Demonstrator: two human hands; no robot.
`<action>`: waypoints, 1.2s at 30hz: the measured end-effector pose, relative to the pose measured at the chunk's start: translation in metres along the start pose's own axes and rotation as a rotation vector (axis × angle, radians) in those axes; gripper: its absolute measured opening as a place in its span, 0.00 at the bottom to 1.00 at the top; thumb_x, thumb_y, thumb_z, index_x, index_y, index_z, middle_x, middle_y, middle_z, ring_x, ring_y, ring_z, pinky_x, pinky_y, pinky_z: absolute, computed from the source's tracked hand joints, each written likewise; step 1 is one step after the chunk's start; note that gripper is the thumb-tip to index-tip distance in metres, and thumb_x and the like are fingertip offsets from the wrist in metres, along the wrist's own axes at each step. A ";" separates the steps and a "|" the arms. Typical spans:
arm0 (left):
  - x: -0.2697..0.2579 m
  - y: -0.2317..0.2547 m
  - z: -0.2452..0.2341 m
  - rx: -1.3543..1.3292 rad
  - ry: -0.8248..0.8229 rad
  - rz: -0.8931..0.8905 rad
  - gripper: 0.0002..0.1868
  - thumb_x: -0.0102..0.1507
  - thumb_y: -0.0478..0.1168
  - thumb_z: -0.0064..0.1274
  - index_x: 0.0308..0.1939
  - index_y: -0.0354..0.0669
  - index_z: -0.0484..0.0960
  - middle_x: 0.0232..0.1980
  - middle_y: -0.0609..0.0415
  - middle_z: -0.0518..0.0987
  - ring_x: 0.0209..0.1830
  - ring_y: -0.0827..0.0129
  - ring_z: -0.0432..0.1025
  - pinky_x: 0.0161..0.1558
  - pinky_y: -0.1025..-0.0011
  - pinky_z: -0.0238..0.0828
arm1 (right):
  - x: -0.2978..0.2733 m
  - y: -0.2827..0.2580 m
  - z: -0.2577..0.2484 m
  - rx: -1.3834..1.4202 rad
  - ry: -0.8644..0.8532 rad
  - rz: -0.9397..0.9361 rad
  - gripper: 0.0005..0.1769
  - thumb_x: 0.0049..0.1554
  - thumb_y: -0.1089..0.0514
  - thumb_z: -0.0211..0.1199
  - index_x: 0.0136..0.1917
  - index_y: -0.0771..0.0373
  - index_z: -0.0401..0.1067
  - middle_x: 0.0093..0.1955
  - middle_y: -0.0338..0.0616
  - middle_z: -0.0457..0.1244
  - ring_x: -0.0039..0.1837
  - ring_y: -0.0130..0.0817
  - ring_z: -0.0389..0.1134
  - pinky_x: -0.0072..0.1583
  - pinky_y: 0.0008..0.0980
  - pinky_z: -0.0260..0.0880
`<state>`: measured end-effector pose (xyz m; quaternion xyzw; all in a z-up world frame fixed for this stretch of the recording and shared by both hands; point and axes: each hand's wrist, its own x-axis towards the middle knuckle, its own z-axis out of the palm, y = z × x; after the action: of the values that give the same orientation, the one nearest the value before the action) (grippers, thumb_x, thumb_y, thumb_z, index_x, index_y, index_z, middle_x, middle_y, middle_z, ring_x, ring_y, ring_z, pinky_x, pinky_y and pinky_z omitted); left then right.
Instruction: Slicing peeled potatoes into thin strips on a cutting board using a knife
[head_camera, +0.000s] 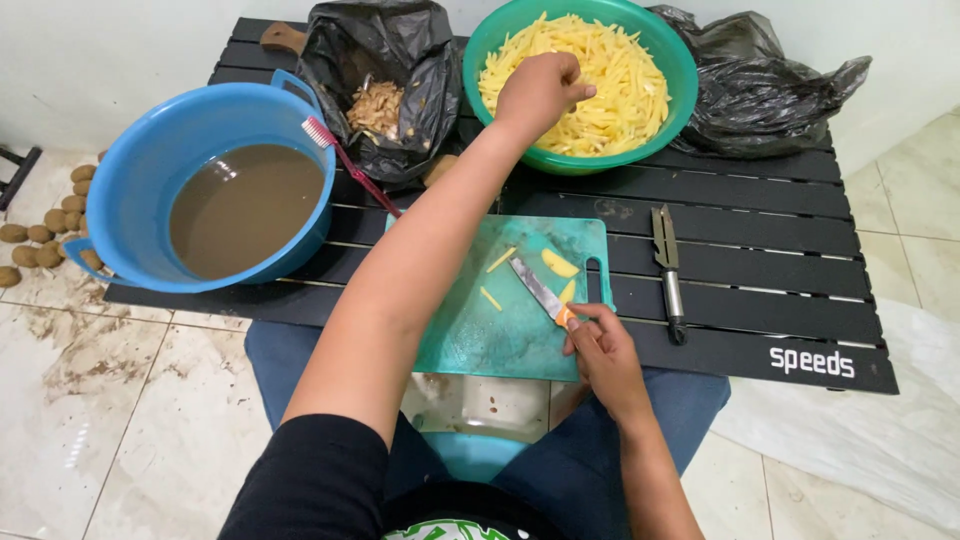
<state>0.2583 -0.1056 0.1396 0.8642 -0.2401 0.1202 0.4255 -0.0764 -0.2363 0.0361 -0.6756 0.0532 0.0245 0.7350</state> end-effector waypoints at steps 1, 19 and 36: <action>0.005 0.001 0.003 -0.001 -0.001 0.001 0.32 0.67 0.46 0.66 0.23 0.57 0.55 0.19 0.61 0.63 0.20 0.75 0.64 0.28 0.68 0.48 | -0.001 -0.005 0.001 0.000 0.002 0.000 0.14 0.65 0.56 0.55 0.63 0.61 0.70 0.33 0.44 0.62 0.23 0.20 0.47 0.25 0.23 0.46; -0.144 -0.013 -0.006 0.607 -0.502 0.181 0.11 0.59 0.52 0.60 0.36 0.51 0.88 0.37 0.52 0.85 0.42 0.50 0.82 0.39 0.45 0.75 | -0.006 -0.001 0.013 -0.031 0.222 -0.128 0.15 0.68 0.57 0.52 0.65 0.66 0.65 0.32 0.48 0.63 0.20 0.24 0.53 0.23 0.25 0.51; -0.224 -0.006 -0.041 0.534 -0.865 0.211 0.09 0.56 0.43 0.66 0.39 0.51 0.86 0.45 0.52 0.83 0.52 0.44 0.77 0.62 0.29 0.55 | -0.005 0.007 0.014 -0.045 0.296 -0.178 0.12 0.71 0.59 0.49 0.66 0.61 0.62 0.33 0.49 0.60 0.21 0.24 0.50 0.23 0.27 0.51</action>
<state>0.0692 -0.0001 0.0684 0.8843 -0.4409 -0.1490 0.0377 -0.0811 -0.2215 0.0309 -0.6902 0.1002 -0.1395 0.7029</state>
